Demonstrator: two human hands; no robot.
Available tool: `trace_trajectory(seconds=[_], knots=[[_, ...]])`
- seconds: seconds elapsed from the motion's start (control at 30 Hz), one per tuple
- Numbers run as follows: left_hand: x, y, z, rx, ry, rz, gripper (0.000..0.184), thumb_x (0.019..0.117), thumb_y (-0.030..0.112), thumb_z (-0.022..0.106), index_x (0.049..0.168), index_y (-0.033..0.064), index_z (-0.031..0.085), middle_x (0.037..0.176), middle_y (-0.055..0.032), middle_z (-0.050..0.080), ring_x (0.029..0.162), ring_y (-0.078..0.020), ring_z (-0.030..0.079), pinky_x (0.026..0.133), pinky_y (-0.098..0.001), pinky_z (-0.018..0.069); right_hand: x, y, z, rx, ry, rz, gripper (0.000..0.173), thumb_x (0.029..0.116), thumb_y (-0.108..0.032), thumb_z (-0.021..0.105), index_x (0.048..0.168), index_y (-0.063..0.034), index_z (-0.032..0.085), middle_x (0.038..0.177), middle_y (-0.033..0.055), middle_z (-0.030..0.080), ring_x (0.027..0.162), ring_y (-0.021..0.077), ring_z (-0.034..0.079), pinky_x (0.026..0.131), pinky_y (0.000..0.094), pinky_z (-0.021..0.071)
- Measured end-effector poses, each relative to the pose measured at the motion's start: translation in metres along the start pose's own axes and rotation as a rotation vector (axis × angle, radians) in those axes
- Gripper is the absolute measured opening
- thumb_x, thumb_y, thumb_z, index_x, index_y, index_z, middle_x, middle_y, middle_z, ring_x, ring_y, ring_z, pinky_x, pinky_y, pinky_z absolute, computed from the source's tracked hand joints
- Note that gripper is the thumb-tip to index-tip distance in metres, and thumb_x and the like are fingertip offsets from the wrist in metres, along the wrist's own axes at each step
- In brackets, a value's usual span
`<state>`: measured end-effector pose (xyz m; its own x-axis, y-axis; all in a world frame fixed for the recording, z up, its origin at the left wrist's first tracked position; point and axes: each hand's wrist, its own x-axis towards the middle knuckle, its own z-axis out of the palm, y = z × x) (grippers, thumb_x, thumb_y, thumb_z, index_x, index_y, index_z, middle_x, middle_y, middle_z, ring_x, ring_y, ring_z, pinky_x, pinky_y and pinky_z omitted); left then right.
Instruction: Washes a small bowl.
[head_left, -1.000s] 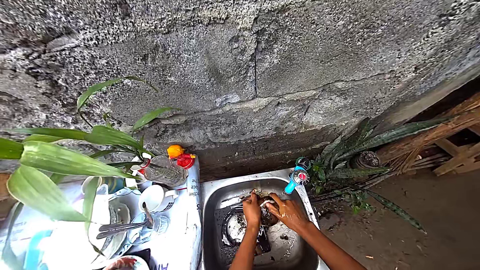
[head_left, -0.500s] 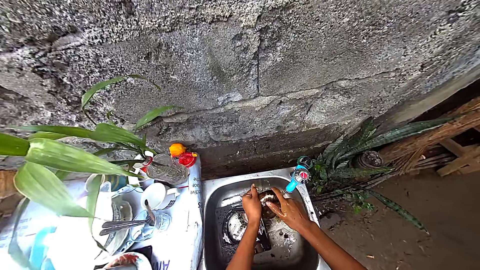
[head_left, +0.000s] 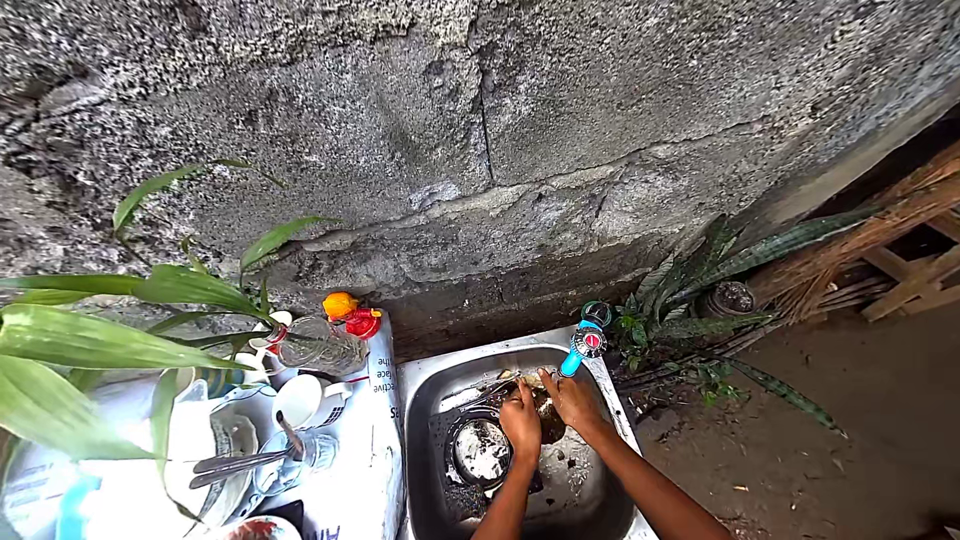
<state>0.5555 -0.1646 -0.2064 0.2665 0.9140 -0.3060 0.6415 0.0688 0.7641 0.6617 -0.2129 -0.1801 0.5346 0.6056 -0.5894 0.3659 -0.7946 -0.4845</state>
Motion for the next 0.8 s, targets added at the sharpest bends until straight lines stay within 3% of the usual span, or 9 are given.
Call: trace_trajectory(seconds=[0.13, 0.2, 0.27, 0.37, 0.47, 0.53, 0.7, 0.77, 0.8], knots=[[0.018, -0.021, 0.003, -0.343, 0.061, -0.172, 0.056, 0.1105, 0.035, 0.044, 0.072, -0.0023, 0.062, 0.067, -0.014, 0.059, 0.066, -0.0271, 0.059, 0.067, -0.0508, 0.0494, 0.01, 0.026, 0.001, 0.183, -0.074, -0.248, 0.064, 0.1074, -0.055, 0.038, 0.127, 0.0012, 0.063, 0.113, 0.0269, 0.068, 0.112, 0.0408, 0.065, 0.1, 0.0584, 0.0465], [0.029, -0.026, -0.002, -0.597, 0.093, -0.263, 0.057, 0.1106, 0.038, 0.043, 0.081, -0.0046, 0.066, 0.075, -0.0164, 0.068, 0.069, -0.0254, 0.066, 0.07, -0.0476, 0.0553, 0.007, 0.036, 0.003, 0.13, -0.17, -0.359, 0.07, 0.104, -0.061, 0.041, 0.156, -0.0132, 0.042, 0.125, 0.0258, 0.067, 0.119, 0.0408, 0.064, 0.106, 0.059, 0.0455], [0.032, -0.028, -0.008, -0.748, 0.063, -0.271, 0.055, 0.1108, 0.037, 0.042, 0.084, -0.0049, 0.067, 0.074, -0.0152, 0.069, 0.066, -0.0221, 0.067, 0.067, -0.042, 0.0574, -0.004, 0.034, 0.009, -0.005, -0.183, -0.353, 0.082, 0.1001, -0.067, 0.044, 0.164, -0.0204, 0.024, 0.115, 0.0253, 0.07, 0.108, 0.0431, 0.068, 0.099, 0.0609, 0.0497], [0.027, -0.021, -0.011, -0.862, 0.019, -0.225, 0.051, 0.1113, 0.032, 0.042, 0.083, -0.0037, 0.065, 0.069, -0.0124, 0.067, 0.062, -0.0187, 0.066, 0.062, -0.0368, 0.0576, -0.01, 0.021, 0.008, -0.093, -0.069, -0.27, 0.078, 0.0996, -0.07, 0.041, 0.159, -0.0188, 0.037, 0.11, 0.0234, 0.072, 0.105, 0.0429, 0.069, 0.094, 0.0598, 0.052], [0.016, -0.022, -0.011, -0.891, -0.018, -0.209, 0.047, 0.1109, 0.03, 0.043, 0.087, -0.0039, 0.067, 0.075, -0.013, 0.069, 0.069, -0.0192, 0.068, 0.069, -0.0381, 0.0588, -0.007, 0.009, 0.005, -0.079, -0.001, -0.197, 0.074, 0.1038, -0.067, 0.029, 0.127, -0.0054, 0.064, 0.106, 0.0227, 0.071, 0.106, 0.0405, 0.069, 0.092, 0.0584, 0.0515], [0.013, -0.026, -0.008, -0.915, -0.01, -0.212, 0.047, 0.1107, 0.03, 0.044, 0.086, -0.0035, 0.066, 0.074, -0.0121, 0.069, 0.068, -0.0188, 0.068, 0.067, -0.0374, 0.059, 0.0, 0.007, 0.002, -0.013, -0.04, -0.144, 0.078, 0.1037, -0.067, 0.029, 0.112, -0.0005, 0.068, 0.105, 0.0231, 0.07, 0.107, 0.0391, 0.068, 0.093, 0.0586, 0.0503], [0.014, -0.027, -0.016, -1.07, 0.003, -0.353, 0.056, 0.111, 0.046, 0.031, 0.11, -0.0007, 0.062, 0.09, -0.013, 0.068, 0.079, -0.0209, 0.068, 0.07, -0.0419, 0.0584, 0.003, 0.036, 0.01, 0.46, -0.151, -0.268, 0.057, 0.1116, -0.042, 0.034, 0.125, 0.0054, 0.063, 0.112, 0.0255, 0.065, 0.102, 0.0331, 0.064, 0.094, 0.0517, 0.0491], [0.021, -0.027, -0.016, -0.998, 0.032, -0.304, 0.056, 0.1113, 0.046, 0.031, 0.094, 0.0016, 0.061, 0.077, -0.0086, 0.064, 0.07, -0.0175, 0.065, 0.065, -0.0378, 0.0568, -0.002, 0.042, 0.017, 0.551, -0.106, -0.311, 0.05, 0.1112, -0.039, 0.038, 0.117, 0.0021, 0.066, 0.095, 0.0157, 0.065, 0.082, 0.0211, 0.06, 0.077, 0.0419, 0.0505], [0.022, -0.027, -0.017, -0.913, 0.011, -0.245, 0.054, 0.1119, 0.043, 0.031, 0.087, 0.0034, 0.058, 0.073, -0.0063, 0.06, 0.067, -0.015, 0.062, 0.065, -0.0346, 0.0552, -0.003, 0.043, 0.017, 0.565, -0.071, -0.311, 0.047, 0.1101, -0.038, 0.043, 0.114, 0.0019, 0.068, 0.095, 0.0154, 0.067, 0.085, 0.0209, 0.063, 0.083, 0.0431, 0.052]])
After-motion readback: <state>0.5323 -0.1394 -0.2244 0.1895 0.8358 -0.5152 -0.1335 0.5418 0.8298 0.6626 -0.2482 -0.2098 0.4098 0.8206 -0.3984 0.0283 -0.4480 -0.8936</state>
